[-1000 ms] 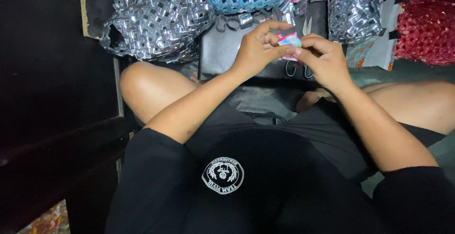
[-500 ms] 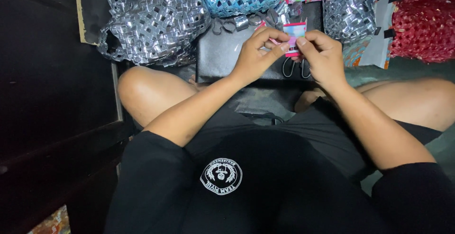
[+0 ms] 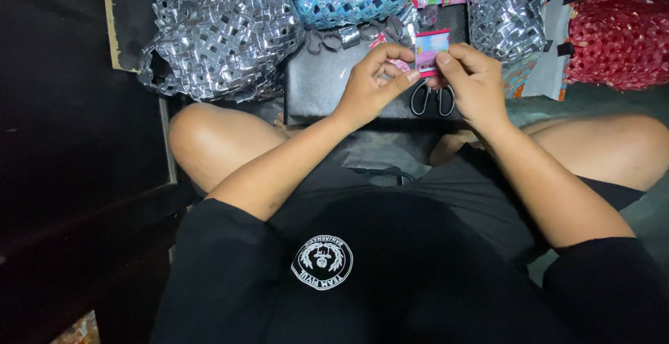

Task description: Cutting and weaving recycled plastic wrappers into a larger structure.

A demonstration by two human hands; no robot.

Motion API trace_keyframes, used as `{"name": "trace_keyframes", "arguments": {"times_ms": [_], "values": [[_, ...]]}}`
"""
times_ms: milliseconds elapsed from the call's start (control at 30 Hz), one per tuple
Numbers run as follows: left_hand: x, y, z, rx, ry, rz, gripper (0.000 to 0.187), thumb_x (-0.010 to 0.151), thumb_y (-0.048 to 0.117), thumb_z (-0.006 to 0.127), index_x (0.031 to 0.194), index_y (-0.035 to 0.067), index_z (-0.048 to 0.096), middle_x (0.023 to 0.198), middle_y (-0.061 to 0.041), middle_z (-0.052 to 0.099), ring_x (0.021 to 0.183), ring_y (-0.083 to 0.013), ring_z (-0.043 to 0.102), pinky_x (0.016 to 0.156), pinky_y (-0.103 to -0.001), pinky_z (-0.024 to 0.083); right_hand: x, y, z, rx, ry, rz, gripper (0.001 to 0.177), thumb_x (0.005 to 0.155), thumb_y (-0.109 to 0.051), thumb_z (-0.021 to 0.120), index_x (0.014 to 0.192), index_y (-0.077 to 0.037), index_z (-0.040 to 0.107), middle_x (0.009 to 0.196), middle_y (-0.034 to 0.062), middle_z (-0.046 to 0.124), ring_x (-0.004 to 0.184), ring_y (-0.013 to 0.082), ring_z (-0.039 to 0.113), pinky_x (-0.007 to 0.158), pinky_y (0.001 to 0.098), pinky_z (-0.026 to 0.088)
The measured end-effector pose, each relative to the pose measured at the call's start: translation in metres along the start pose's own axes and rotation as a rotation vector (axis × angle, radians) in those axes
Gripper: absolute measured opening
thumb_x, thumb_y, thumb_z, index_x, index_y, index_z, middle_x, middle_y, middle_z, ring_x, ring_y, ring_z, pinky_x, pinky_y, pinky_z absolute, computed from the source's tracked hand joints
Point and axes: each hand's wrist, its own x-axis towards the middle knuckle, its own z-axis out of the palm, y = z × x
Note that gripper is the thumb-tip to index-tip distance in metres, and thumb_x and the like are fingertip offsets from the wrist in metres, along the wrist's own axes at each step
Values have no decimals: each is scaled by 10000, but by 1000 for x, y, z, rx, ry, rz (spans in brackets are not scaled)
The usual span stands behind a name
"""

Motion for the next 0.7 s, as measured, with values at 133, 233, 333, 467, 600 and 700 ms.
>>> {"name": "trace_keyframes", "arguments": {"times_ms": [133, 233, 333, 467, 600, 700], "values": [[3, -1, -2, -8, -3, 32, 263, 970, 255, 797, 1161, 104, 698, 1180, -52, 667, 910, -123, 727, 740, -268, 630, 1, -5, 3, -15, -32, -4, 145, 1138, -14, 606, 1083, 83, 700, 887, 211, 626, 793, 359, 743, 643, 438, 631], [2, 5, -3, -6, -50, 57, 347, 949, 239, 842, 1240, 90, 725, 1320, -69, 634, 1066, -176, 701, 853, -320, 634, -2, -12, 8, -98, -94, -57, 135, 1125, -23, 636, 1089, 74, 723, 916, 215, 627, 853, 382, 734, 652, 452, 613], [-1, 15, 2, 3, -130, 105, 460, 929, 271, 884, 1321, 106, 710, 1456, -38, 568, 1263, -191, 632, 1007, -366, 589, -7, -16, 11, -235, -182, -136, 116, 1101, -37, 659, 1088, 35, 749, 980, 173, 648, 1017, 305, 683, 876, 473, 544], [-2, 15, 4, -105, -160, 100, 341, 1010, 253, 799, 1317, 121, 732, 1500, -69, 567, 1375, -225, 549, 1138, -415, 483, -10, -25, 19, -227, -191, -42, 168, 1120, -114, 644, 1028, -16, 746, 844, 107, 663, 896, 173, 634, 796, 375, 527], [-1, 17, 2, -269, -19, 10, 248, 1050, 213, 738, 1238, 51, 750, 1339, -70, 682, 1261, -141, 602, 1079, -365, 518, -11, -32, 24, -233, -220, -3, 118, 1005, -55, 767, 1087, 14, 718, 793, 123, 643, 779, 135, 580, 663, 313, 496], [0, 52, 8, -424, 62, -179, 198, 1004, 243, 727, 1034, 49, 759, 944, -40, 760, 938, -69, 661, 905, -292, 574, -8, -19, 25, -266, -223, -160, 154, 979, -62, 813, 1064, 26, 719, 953, 193, 678, 813, 257, 663, 655, 356, 510]]}}
